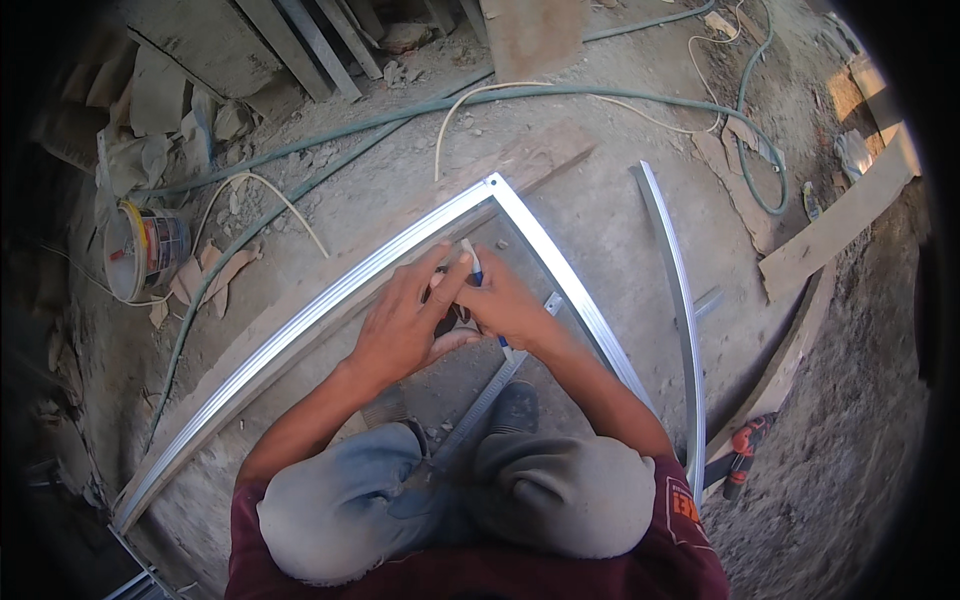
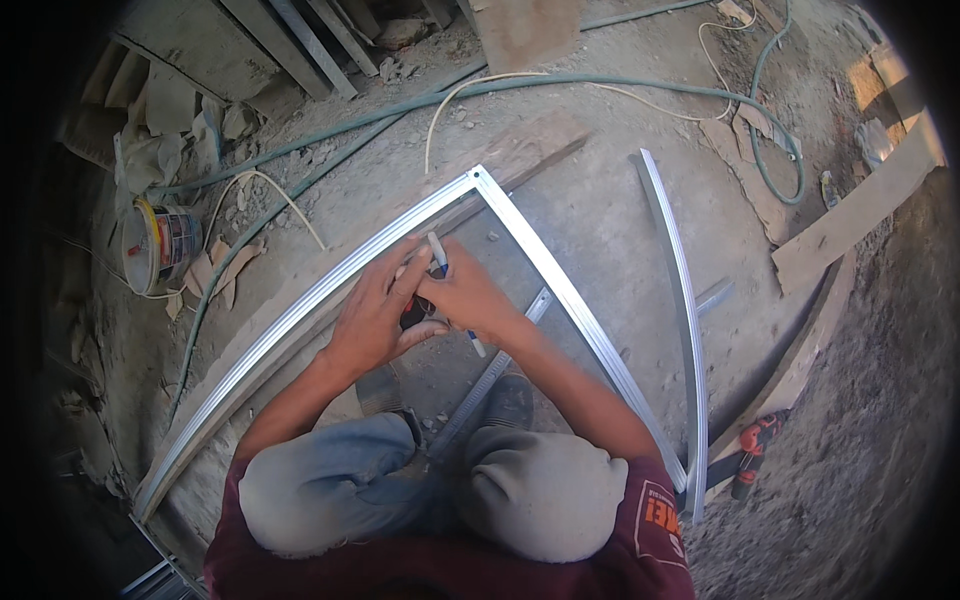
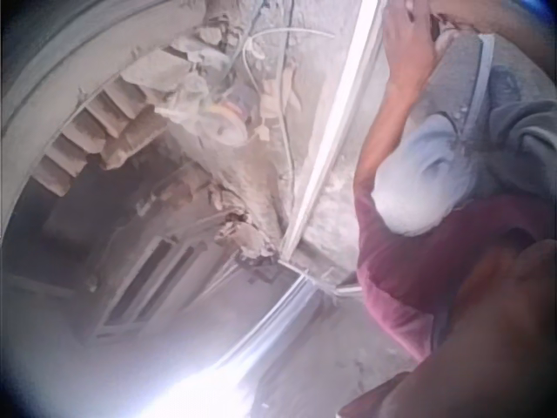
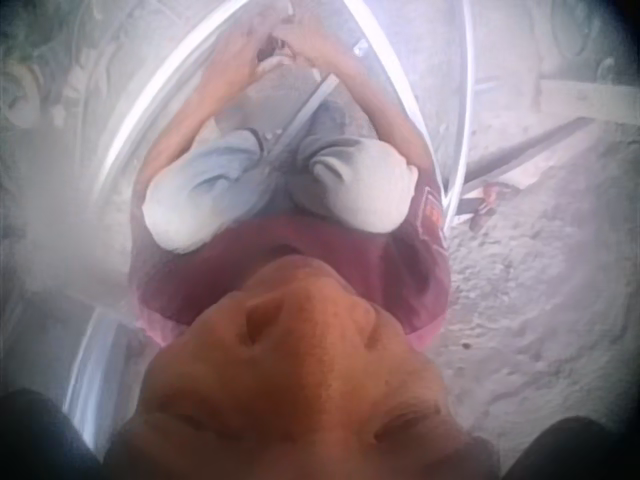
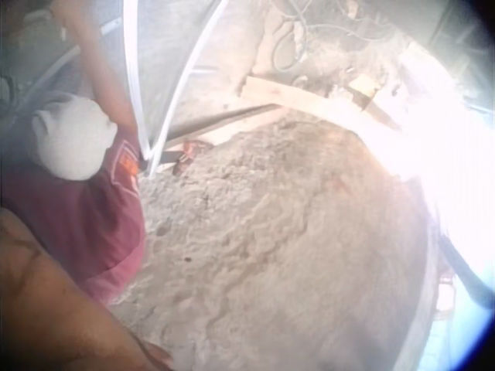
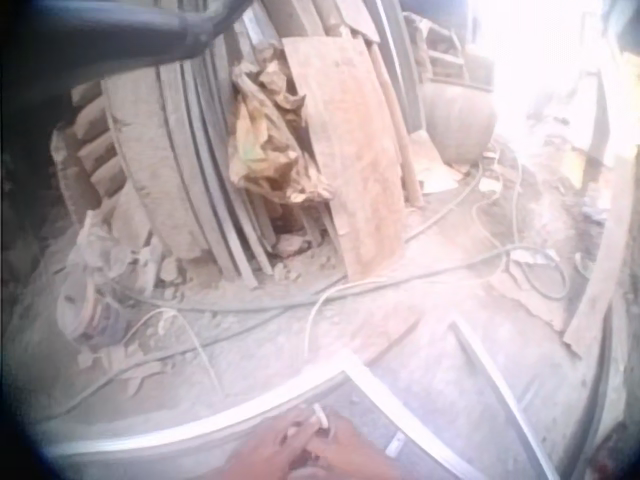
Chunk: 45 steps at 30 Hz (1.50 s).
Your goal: The person assembles a rectangular metal frame on the floor using a cordless drill to fasten the corners. They then measure and mark the frame with a tape measure and pen.
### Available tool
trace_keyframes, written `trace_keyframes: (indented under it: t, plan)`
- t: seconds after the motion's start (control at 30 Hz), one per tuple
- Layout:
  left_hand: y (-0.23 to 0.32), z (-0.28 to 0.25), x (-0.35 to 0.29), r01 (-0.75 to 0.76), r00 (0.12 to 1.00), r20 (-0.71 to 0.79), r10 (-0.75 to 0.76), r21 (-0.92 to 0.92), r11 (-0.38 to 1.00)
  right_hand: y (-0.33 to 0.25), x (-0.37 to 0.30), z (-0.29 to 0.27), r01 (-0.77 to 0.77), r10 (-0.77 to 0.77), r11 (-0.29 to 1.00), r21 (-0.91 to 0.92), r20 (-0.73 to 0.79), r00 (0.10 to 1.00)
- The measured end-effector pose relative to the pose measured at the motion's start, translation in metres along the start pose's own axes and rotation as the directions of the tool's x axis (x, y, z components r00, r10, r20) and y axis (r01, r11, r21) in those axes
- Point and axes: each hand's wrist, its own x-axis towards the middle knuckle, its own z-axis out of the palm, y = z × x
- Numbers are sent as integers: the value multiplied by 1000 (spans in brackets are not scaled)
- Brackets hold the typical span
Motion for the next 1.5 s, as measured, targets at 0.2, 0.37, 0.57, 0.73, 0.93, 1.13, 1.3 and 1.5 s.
trace_keyframes:
  t: [0.2, 0.37, 0.57, 0.73, 0.93, 1.13, 1.3, 1.5]
  plan:
    - [8, -22, 4, 183, 981, 105, -163, -225, 957, -23, -5, -26, -197, 198, 980, -16, 111, 974]
    - [13, -46, 0, 311, 935, 256, -248, -251, 917, -34, 11, -44, -246, 257, 966, -77, 250, 933]
    - [-1, -45, -6, 344, 938, 199, -284, -425, 837, -11, 12, -34, -209, 99, 955, 210, 439, 893]
    - [2, -27, -23, 572, 815, 269, -513, -510, 642, 21, 14, 1, -238, 111, 900, 364, 338, 934]
    - [-7, -49, -31, 637, 771, 332, -544, -386, 667, 24, 20, -10, -249, 74, 834, 492, 347, 935]
    - [-20, -64, -25, 419, 884, 314, -346, -207, 884, 4, 19, -24, -188, 144, 901, 390, 139, 980]
    - [-8, -57, -50, 676, 737, 359, -573, -374, 635, -11, 15, -66, -24, 65, 954, 300, -127, 990]
    - [-28, -40, -67, 532, 821, 347, -453, -175, 829, 11, 3, -78, 47, 19, 961, 271, -238, 971]
